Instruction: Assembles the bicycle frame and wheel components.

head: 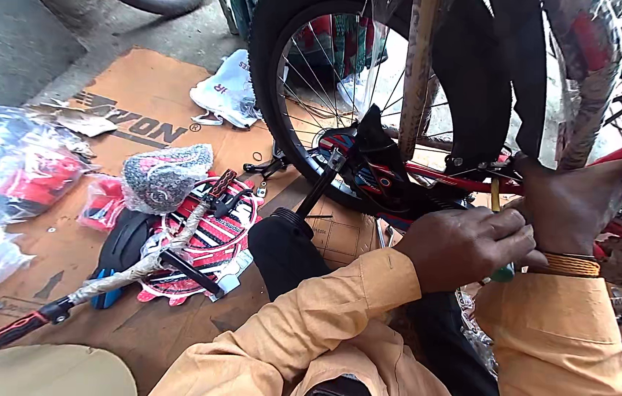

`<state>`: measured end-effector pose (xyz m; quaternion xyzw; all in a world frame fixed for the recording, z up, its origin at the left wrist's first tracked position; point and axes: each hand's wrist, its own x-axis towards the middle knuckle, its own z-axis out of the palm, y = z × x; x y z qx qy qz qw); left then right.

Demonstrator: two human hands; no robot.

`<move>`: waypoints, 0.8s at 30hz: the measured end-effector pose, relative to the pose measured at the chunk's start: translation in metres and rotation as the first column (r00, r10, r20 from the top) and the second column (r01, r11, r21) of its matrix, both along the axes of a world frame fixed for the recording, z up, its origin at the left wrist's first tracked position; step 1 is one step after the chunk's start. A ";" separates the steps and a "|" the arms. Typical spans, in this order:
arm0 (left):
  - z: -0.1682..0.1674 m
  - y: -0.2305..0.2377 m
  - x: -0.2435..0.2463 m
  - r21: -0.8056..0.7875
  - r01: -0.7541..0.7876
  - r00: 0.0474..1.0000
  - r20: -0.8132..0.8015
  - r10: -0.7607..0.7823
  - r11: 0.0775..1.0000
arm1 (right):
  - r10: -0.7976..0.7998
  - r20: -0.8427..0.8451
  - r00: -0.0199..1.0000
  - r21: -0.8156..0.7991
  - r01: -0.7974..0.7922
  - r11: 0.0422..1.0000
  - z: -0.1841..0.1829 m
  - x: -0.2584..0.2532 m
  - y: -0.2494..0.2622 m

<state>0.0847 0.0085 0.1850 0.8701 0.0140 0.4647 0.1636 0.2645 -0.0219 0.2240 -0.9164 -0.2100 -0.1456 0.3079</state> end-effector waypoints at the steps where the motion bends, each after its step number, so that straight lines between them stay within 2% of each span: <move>1: 0.001 0.000 0.001 -0.028 0.012 1.000 0.013 -0.011 1.000 | -0.010 -0.006 1.000 -0.006 0.010 1.000 0.000 0.000 0.000; 6: 0.004 0.000 0.007 -0.119 -0.025 0.999 0.034 0.030 0.993 | -0.015 0.009 1.000 0.001 0.015 1.000 -0.004 0.005 0.000; 10: 0.010 -0.001 0.014 -0.212 -0.063 0.994 0.078 0.081 0.975 | -0.035 0.194 0.980 0.073 0.021 0.997 -0.046 0.041 0.000; 12: 0.009 0.001 0.016 -0.296 -0.057 0.989 0.114 0.094 0.954 | -0.031 0.174 0.984 0.075 0.018 0.997 -0.033 0.030 0.000; 15: 0.003 0.005 0.012 -0.399 -0.028 0.981 0.165 0.102 0.916 | -0.041 0.016 0.999 0.041 0.041 0.998 -0.002 0.002 0.001; 19: -0.002 0.008 0.009 -0.460 0.010 0.970 0.220 0.103 0.888 | -0.031 0.048 0.998 0.074 0.027 0.997 0.000 -0.003 0.000; 24: -0.017 0.021 0.007 -0.530 0.143 0.927 0.367 0.074 0.836 | -0.016 0.052 0.999 0.065 0.013 0.998 0.000 -0.002 -0.002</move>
